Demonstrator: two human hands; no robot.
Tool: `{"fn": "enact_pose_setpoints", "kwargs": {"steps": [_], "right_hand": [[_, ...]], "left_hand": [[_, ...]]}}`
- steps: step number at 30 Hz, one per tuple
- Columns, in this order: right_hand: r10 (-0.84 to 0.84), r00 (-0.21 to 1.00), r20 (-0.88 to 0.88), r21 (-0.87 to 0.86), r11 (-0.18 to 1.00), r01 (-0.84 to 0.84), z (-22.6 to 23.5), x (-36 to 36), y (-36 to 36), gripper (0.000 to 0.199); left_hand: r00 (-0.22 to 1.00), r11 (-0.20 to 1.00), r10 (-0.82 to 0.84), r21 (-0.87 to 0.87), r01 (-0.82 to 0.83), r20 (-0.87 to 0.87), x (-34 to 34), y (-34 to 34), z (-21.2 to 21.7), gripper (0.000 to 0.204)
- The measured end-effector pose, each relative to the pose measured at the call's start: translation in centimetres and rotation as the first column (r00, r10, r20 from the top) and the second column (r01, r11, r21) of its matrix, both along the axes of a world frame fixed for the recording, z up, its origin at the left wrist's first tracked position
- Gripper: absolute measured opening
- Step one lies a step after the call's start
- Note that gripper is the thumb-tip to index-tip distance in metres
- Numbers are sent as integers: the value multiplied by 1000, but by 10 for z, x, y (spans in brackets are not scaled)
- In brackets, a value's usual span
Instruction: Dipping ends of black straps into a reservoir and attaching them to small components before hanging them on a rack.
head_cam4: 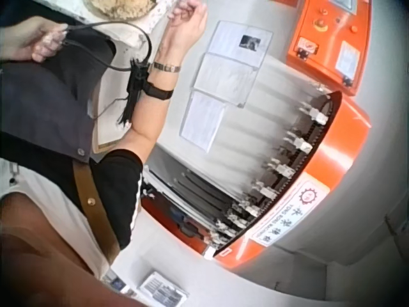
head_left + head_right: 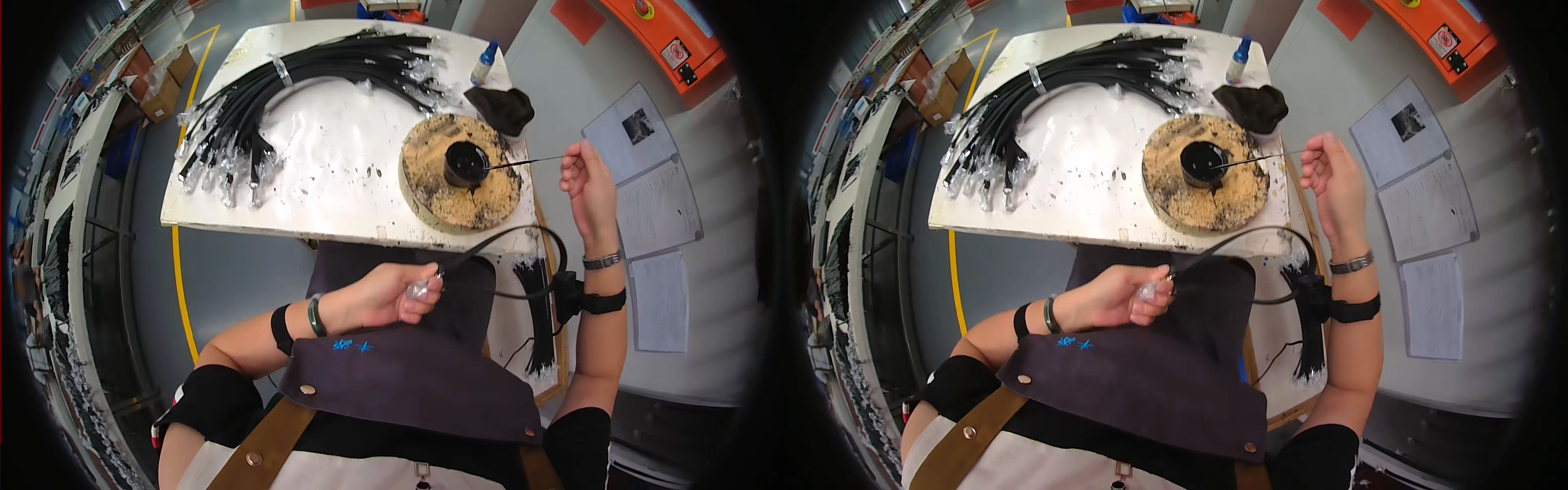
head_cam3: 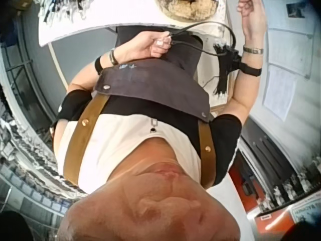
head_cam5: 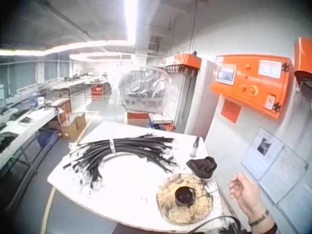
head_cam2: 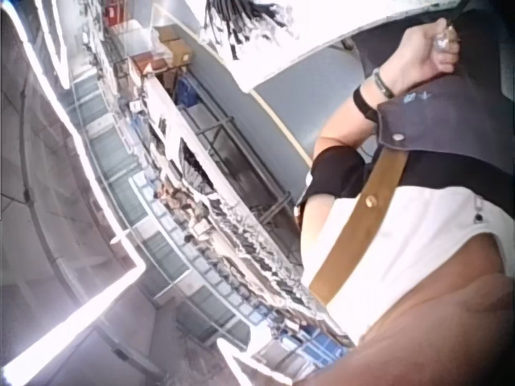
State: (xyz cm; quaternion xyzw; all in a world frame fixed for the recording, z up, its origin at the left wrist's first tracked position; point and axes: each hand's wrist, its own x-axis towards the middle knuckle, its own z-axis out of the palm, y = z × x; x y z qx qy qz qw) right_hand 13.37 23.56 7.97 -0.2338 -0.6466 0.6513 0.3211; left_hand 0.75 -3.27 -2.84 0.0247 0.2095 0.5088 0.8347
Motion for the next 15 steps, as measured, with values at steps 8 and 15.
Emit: {"fn": "enact_pose_setpoints", "kwargs": {"steps": [8,15], "right_hand": [[126,983,136,-83,990,-115,1,23,-45,30],[165,971,176,-80,985,-153,-5,23,-51,31]], "left_hand": [[965,999,-10,40,0,263,3,9,1,28],[962,999,-18,51,5,272,7,8,2,28]]}}
